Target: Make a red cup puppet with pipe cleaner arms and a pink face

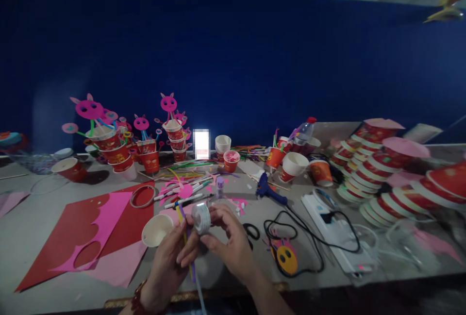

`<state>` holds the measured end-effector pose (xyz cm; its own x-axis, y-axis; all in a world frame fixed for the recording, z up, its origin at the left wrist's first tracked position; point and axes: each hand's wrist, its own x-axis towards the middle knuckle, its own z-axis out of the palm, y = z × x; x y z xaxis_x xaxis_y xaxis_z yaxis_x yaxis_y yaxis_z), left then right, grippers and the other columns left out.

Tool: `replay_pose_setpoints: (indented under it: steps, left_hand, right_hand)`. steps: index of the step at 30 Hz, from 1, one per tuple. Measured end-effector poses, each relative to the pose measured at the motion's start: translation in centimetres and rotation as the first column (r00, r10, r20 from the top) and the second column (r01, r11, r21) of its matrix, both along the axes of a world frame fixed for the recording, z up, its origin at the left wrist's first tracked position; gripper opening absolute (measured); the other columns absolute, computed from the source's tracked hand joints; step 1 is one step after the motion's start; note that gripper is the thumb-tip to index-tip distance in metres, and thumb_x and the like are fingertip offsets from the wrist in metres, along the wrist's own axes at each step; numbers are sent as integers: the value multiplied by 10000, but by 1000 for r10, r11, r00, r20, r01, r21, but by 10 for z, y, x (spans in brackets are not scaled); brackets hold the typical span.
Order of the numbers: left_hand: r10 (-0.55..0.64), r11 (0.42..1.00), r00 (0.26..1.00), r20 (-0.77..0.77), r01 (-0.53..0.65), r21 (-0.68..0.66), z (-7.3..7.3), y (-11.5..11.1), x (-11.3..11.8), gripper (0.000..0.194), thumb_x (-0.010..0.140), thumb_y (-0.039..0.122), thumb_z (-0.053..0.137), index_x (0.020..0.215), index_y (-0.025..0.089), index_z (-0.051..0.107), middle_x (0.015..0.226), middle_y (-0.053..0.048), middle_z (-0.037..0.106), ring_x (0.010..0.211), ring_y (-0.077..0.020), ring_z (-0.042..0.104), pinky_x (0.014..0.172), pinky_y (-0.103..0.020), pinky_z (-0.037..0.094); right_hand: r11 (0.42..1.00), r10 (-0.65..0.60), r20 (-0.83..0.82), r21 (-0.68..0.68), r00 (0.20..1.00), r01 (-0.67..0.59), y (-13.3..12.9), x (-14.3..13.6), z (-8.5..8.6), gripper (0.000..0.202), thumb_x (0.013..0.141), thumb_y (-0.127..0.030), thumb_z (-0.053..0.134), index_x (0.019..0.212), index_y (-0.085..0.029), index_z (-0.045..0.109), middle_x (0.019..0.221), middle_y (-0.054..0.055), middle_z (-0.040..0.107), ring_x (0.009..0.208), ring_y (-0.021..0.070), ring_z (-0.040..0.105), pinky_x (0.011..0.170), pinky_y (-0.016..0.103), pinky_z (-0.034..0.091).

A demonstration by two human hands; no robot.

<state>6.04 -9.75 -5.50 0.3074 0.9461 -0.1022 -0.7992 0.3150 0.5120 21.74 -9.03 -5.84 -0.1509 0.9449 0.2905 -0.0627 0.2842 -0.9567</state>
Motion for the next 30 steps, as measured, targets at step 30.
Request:
replay_pose_setpoints:
  steps: [30]
  left_hand:
    - [421, 787, 186, -888, 411, 460, 35, -3, -33, 180, 1035, 304, 346, 1040, 222, 506, 777, -29, 659, 670, -190, 603, 628, -291, 445]
  right_hand:
    - [965, -118, 509, 261, 853, -23, -2, 4, 44, 219, 736, -112, 626, 867, -234, 501, 1039, 39, 555, 1020, 234, 540, 946, 356, 404]
